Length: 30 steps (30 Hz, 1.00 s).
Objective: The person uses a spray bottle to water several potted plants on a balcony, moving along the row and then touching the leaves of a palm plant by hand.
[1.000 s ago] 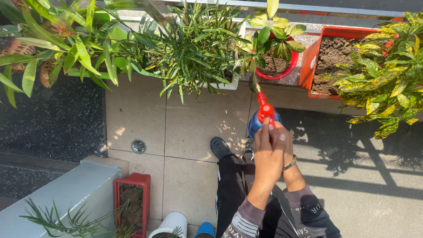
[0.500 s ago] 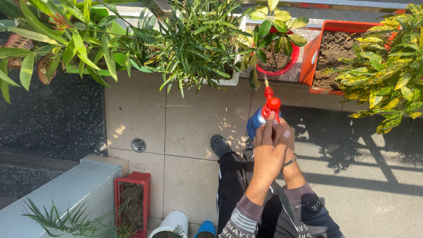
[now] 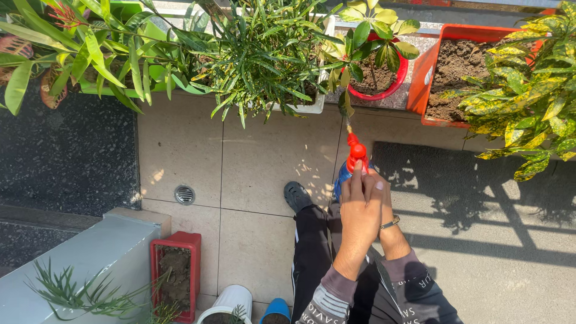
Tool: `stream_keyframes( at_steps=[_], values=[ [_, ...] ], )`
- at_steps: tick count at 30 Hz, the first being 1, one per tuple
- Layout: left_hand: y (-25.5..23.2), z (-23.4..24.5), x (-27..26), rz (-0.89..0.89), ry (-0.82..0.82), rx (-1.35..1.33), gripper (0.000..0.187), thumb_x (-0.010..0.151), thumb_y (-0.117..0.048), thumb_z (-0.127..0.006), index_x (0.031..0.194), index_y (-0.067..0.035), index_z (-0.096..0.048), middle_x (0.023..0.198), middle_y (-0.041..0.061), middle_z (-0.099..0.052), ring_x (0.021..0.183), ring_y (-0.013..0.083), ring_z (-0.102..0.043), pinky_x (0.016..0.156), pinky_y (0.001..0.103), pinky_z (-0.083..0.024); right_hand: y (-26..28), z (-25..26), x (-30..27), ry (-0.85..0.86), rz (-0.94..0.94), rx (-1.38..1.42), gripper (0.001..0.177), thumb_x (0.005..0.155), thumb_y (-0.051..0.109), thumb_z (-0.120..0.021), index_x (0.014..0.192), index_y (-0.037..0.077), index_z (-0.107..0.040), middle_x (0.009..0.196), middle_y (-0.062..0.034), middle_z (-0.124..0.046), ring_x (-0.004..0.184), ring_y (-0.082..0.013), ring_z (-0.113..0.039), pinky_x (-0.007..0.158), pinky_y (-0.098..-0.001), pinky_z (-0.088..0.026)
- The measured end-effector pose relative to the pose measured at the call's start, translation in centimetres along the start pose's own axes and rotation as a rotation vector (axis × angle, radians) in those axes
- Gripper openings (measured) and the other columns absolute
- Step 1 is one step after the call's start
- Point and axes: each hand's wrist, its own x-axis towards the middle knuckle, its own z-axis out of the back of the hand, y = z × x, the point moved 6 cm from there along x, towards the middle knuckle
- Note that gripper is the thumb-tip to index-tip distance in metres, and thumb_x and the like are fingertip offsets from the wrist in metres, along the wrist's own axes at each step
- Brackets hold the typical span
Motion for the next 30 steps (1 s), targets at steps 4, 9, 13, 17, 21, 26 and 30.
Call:
stream_keyframes(
  at_steps=[4, 9, 13, 17, 21, 26, 30],
  values=[
    [0.8, -0.5, 0.0, -0.004, 0.034, -0.077, 0.064, 0.096, -0.034, -0.06, 0.154, -0.013, -0.044, 0.134, 0.021, -0.055, 0.126, 0.0374, -0.055, 0.106, 0.045, -0.045, -1.5, -0.9, -0.2, -0.012, -0.039, 0.025, 0.032, 0.103, 0.03, -0.052, 0.092, 0.003, -0.064, 0.084, -0.0153, -0.066, 0.076, -0.0314, -0.067, 0.067, -0.0411, -0.05],
    [0.5, -0.4, 0.1, -0.056, -0.035, -0.147, 0.061, 0.096, -0.03, -0.063, 0.152, -0.008, -0.048, 0.136, 0.022, -0.055, 0.126, 0.0374, -0.055, 0.107, 0.045, -0.045, -1.0, -0.7, -0.2, 0.048, -0.193, 0.134, 0.038, 0.104, 0.036, -0.049, 0.093, 0.003, -0.065, 0.079, -0.0125, -0.067, 0.071, -0.026, -0.066, 0.065, -0.0386, -0.05],
    [-0.7, 0.2, -0.6, -0.088, -0.063, -0.156, 0.064, 0.093, -0.026, -0.065, 0.151, -0.007, -0.048, 0.133, 0.022, -0.056, 0.123, 0.0378, -0.058, 0.104, 0.044, -0.048, 1.3, 1.0, -0.4, -0.002, -0.198, 0.309, 0.036, 0.102, 0.036, -0.046, 0.103, 0.006, -0.066, 0.079, -0.0107, -0.066, 0.07, -0.0227, -0.063, 0.064, -0.0355, -0.049],
    [-1.6, 1.0, -1.2, -0.135, -0.107, -0.233, 0.063, 0.092, -0.022, -0.066, 0.151, -0.005, -0.048, 0.138, 0.023, -0.053, 0.125, 0.0389, -0.059, 0.106, 0.044, -0.047, 2.8, 1.5, -0.2, 0.029, -0.208, 0.418, 0.035, 0.104, 0.035, -0.049, 0.097, 0.004, -0.063, 0.076, -0.0146, -0.06, 0.068, -0.0223, -0.056, 0.06, -0.0363, -0.046],
    [-2.4, 1.5, -0.7, -0.169, -0.158, -0.257, 0.063, 0.093, -0.023, -0.065, 0.152, -0.005, -0.049, 0.136, 0.023, -0.055, 0.123, 0.0383, -0.06, 0.107, 0.044, -0.048, 4.4, 2.3, 0.6, -0.005, -0.131, 0.299, 0.033, 0.101, 0.034, -0.048, 0.097, 0.004, -0.06, 0.072, -0.0145, -0.059, 0.061, -0.0232, -0.059, 0.058, -0.0376, -0.046],
    [-2.0, 1.8, -0.4, -0.14, -0.153, -0.303, 0.064, 0.092, -0.022, -0.063, 0.153, -0.006, -0.047, 0.136, 0.02, -0.053, 0.122, 0.0349, -0.061, 0.107, 0.042, -0.049, 5.2, 1.8, 0.9, 0.004, -0.019, 0.31, 0.032, 0.102, 0.032, -0.049, 0.095, 0.002, -0.059, 0.073, -0.0179, -0.058, 0.065, -0.0261, -0.058, 0.062, -0.0385, -0.047],
    [-0.9, 1.1, 0.4, -0.135, -0.151, -0.34, 0.062, 0.094, -0.02, -0.064, 0.153, -0.009, -0.047, 0.14, 0.018, -0.051, 0.128, 0.033, -0.057, 0.107, 0.041, -0.049, 4.4, 1.0, 1.4, 0.038, -0.074, 0.234, 0.031, 0.103, 0.027, -0.046, 0.093, 0.001, -0.059, 0.075, -0.0156, -0.06, 0.065, -0.0258, -0.061, 0.061, -0.039, -0.047]
  ],
)
